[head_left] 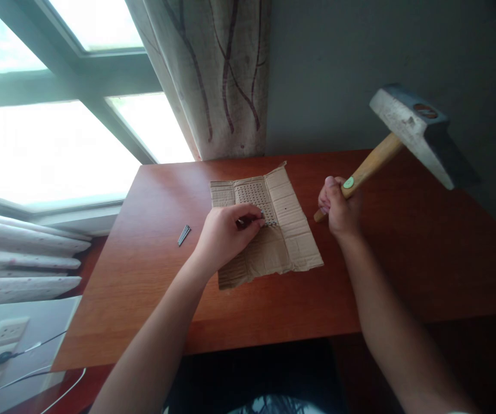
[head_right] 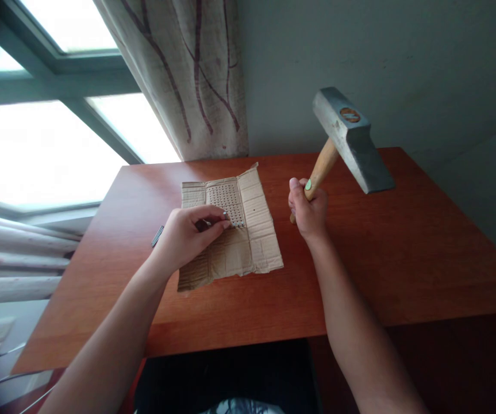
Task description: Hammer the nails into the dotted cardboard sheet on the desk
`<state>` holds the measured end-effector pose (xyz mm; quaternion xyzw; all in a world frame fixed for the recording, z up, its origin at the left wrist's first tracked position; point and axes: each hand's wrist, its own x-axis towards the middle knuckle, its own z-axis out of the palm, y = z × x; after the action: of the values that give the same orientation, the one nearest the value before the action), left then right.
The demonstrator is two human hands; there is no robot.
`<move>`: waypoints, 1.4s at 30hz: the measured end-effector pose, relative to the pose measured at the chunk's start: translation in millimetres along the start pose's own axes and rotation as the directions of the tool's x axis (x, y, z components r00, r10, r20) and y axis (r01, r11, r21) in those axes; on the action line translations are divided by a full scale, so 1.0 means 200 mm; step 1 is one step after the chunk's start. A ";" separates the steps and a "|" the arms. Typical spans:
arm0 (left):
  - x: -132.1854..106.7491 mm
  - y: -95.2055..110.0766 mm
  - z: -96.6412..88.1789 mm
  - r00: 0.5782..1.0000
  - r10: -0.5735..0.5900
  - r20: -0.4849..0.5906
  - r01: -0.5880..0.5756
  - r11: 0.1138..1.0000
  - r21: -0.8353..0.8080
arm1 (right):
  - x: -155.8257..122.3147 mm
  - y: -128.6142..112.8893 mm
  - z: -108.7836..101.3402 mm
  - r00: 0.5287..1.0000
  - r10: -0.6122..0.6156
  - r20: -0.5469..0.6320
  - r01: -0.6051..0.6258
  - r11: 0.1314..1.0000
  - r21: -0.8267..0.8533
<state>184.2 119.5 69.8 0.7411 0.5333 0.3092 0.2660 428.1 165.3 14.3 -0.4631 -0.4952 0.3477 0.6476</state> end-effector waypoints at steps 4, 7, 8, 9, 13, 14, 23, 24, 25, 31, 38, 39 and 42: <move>0.00 0.00 0.00 1.000 -0.003 0.025 0.003 1.000 -0.001 | 0.00 0.00 0.00 1.000 -0.006 0.003 0.006 1.000 0.003; 0.01 0.00 -0.01 0.999 -0.006 0.036 0.006 1.000 0.006 | 0.00 -0.01 0.00 1.000 0.001 0.002 -0.001 1.000 -0.021; 0.01 0.00 -0.01 0.999 -0.007 0.037 0.007 1.000 0.010 | 0.00 -0.01 0.00 1.000 0.003 0.001 -0.003 1.000 -0.028; 0.01 0.00 -0.01 0.999 -0.005 0.038 0.005 1.000 0.014 | 0.00 -0.02 0.00 1.000 0.004 0.000 -0.004 1.000 -0.030; 0.01 0.00 -0.01 0.999 0.017 0.032 -0.018 1.000 0.020 | 0.00 -0.02 0.00 1.000 0.003 -0.004 -0.004 1.000 -0.014; 0.01 0.00 -0.01 0.999 0.021 0.030 -0.022 1.000 0.021 | 0.00 -0.01 0.00 1.000 0.005 -0.004 -0.005 1.000 -0.011; 0.00 0.00 -0.01 0.999 0.032 0.034 -0.032 0.999 0.000 | 0.00 -0.03 0.00 0.999 -0.005 0.053 0.006 1.000 -0.028; 0.00 -0.01 -0.01 0.999 0.036 0.034 -0.035 0.999 -0.003 | 0.00 -0.04 0.00 0.998 -0.002 0.058 0.005 0.998 -0.055; 0.00 -0.01 -0.01 0.999 0.040 0.036 -0.040 0.999 -0.006 | -0.01 -0.04 -0.01 0.998 0.005 0.055 0.000 0.995 -0.096; 0.00 -0.03 0.00 0.998 0.055 0.024 -0.055 0.998 -0.007 | -0.10 -0.17 -0.14 0.995 0.051 0.081 -0.005 0.874 -0.486; 0.00 -0.04 0.00 0.998 0.048 0.036 -0.049 0.999 0.011 | -0.16 -0.45 -0.30 0.895 0.256 0.366 0.167 0.568 -0.806; 0.00 -0.04 0.00 0.998 0.044 0.039 -0.044 0.999 0.012 | -0.16 -0.49 -0.31 0.880 0.273 0.388 0.200 0.528 -0.825; 0.00 -0.04 0.00 0.999 0.040 0.038 -0.040 0.999 0.013 | -0.14 -0.58 -0.32 0.827 0.333 0.452 0.265 0.479 -0.837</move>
<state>180.1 121.1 64.0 0.7590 0.5154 0.2970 0.2648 480.2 85.0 109.2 -0.6132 -0.7577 0.1779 0.1350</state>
